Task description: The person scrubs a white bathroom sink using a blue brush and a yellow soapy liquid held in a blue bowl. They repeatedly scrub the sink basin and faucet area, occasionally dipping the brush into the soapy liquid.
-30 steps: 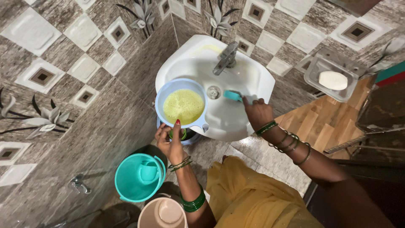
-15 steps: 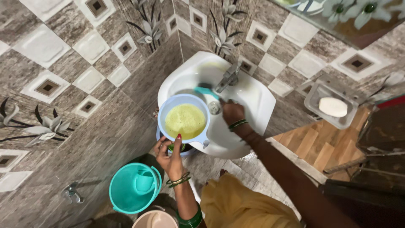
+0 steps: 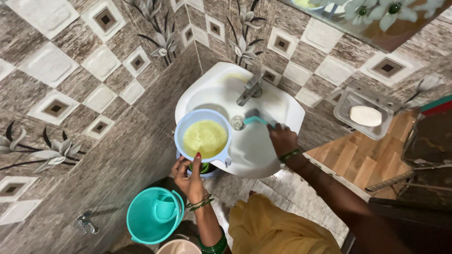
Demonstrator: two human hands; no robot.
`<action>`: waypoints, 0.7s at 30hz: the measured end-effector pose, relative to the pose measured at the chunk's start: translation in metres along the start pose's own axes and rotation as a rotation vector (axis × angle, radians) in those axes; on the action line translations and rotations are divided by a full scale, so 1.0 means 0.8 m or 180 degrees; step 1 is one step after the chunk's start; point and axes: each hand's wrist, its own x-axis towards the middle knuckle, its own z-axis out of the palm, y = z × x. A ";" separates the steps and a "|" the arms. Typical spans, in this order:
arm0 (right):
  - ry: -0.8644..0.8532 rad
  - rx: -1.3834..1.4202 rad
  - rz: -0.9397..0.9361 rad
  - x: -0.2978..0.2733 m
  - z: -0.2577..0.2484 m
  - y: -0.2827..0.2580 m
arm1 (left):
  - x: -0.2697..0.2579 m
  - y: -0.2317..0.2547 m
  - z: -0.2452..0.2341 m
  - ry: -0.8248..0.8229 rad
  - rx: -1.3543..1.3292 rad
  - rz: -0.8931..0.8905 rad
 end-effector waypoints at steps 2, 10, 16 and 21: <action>-0.0538 -0.0272 0.0087 -0.023 -0.017 0.011 | 0.001 0.000 0.001 0.0010 -0.0098 -0.0054; -0.0996 0.0156 0.0095 0.013 0.001 0.003 | -0.001 0.003 0.003 0.0003 -0.0153 -0.0003; 0.0113 0.0818 -0.0191 0.088 0.055 -0.049 | 0.003 0.001 0.002 0.0032 -0.0033 -0.0158; 0.0707 0.0889 -0.0398 0.111 0.051 -0.080 | 0.003 -0.002 0.006 0.0042 0.0012 -0.0047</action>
